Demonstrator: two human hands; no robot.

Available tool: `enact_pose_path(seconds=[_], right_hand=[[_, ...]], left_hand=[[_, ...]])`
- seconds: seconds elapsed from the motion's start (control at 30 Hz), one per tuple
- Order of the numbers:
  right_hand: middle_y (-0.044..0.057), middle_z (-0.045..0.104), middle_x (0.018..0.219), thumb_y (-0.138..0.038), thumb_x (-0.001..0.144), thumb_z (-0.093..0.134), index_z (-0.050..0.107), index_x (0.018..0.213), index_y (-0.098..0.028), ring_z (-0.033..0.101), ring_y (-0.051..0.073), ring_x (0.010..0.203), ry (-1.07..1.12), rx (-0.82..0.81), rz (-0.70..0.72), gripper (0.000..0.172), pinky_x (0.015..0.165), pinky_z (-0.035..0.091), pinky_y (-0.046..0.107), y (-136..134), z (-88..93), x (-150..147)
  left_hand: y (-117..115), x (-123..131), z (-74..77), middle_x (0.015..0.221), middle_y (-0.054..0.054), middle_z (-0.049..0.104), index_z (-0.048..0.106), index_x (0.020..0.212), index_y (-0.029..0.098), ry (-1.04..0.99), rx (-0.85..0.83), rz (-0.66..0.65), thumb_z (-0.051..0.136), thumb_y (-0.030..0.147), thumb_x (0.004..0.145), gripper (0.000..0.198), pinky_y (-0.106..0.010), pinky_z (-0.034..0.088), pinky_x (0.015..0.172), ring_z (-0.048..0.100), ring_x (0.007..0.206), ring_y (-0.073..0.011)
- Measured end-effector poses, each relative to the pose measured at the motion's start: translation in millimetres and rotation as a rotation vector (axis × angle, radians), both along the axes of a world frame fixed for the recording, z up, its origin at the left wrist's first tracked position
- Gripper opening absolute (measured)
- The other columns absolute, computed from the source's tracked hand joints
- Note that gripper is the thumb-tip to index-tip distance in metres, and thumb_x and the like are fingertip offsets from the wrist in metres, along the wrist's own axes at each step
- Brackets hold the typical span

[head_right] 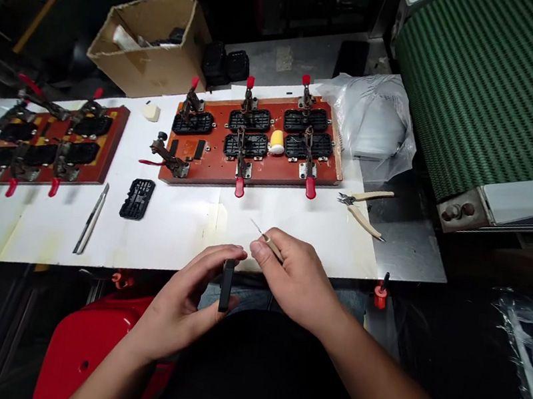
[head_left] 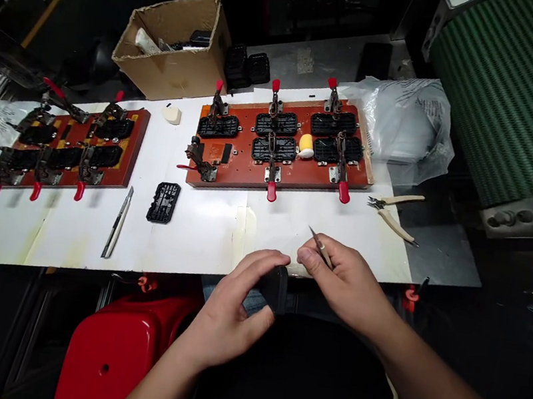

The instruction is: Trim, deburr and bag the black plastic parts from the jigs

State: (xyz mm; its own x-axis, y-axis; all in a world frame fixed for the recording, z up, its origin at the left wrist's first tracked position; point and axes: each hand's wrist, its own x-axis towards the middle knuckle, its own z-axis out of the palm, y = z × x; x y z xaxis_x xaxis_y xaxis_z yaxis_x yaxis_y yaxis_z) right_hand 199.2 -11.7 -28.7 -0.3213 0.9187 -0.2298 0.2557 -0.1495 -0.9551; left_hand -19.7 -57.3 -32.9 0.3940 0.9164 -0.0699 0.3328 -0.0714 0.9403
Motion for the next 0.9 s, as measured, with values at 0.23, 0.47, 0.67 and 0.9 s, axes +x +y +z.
enact_pose_path(seconds=[0.23, 0.47, 0.67, 0.9], right_hand=[[-0.005, 0.055, 0.076, -0.049, 0.098, 0.070, 0.060, 0.083, -0.022, 0.050, 0.012, 0.071, 0.135, -0.133, 0.033, 0.032, 0.066, 0.041, 0.025, -3, -0.6, -1], [-0.001, 0.063, 0.106, -0.045, 0.093, 0.076, 0.064, 0.118, -0.027, 0.046, 0.010, 0.069, 0.198, -0.036, 0.087, 0.033, 0.065, 0.043, 0.024, -17, -21.1, -11], [-0.002, 0.065, 0.081, -0.038, 0.096, 0.069, 0.068, 0.098, -0.022, 0.053, 0.012, 0.064, 0.090, -0.005, -0.125, 0.016, 0.064, 0.046, 0.027, -23, -25.6, -24], [0.001, 0.072, 0.093, -0.045, 0.099, 0.066, 0.069, 0.110, -0.023, 0.068, 0.017, 0.083, 0.085, -0.132, -0.013, 0.025, 0.076, 0.056, 0.027, -23, -3.8, -13]], left_hand=[[-4, 2, -7.6, 0.154, -0.008, 0.054, 0.049, 0.152, 0.036, 0.041, 0.074, -0.011, 0.067, 0.005, 0.089, 0.073, -0.048, 0.039, 0.125, 0.050, 0.146, -0.0282], [1, 9, -12.2, 0.123, -0.005, 0.067, 0.038, 0.154, 0.038, -0.464, -0.348, 0.440, 0.076, 0.043, 0.095, 0.070, -0.038, 0.060, 0.094, 0.072, 0.110, -0.0227], [2, 5, -12.1, 0.164, -0.016, 0.044, 0.038, 0.156, 0.030, -0.041, -0.191, 0.468, 0.064, 0.054, 0.099, 0.067, -0.057, 0.054, 0.109, 0.057, 0.140, -0.0367], [3, -6, -9.7, 0.153, -0.008, 0.059, 0.041, 0.159, 0.036, 0.257, 0.159, 0.043, 0.070, 0.020, 0.096, 0.071, -0.049, 0.047, 0.121, 0.058, 0.141, -0.0269]])
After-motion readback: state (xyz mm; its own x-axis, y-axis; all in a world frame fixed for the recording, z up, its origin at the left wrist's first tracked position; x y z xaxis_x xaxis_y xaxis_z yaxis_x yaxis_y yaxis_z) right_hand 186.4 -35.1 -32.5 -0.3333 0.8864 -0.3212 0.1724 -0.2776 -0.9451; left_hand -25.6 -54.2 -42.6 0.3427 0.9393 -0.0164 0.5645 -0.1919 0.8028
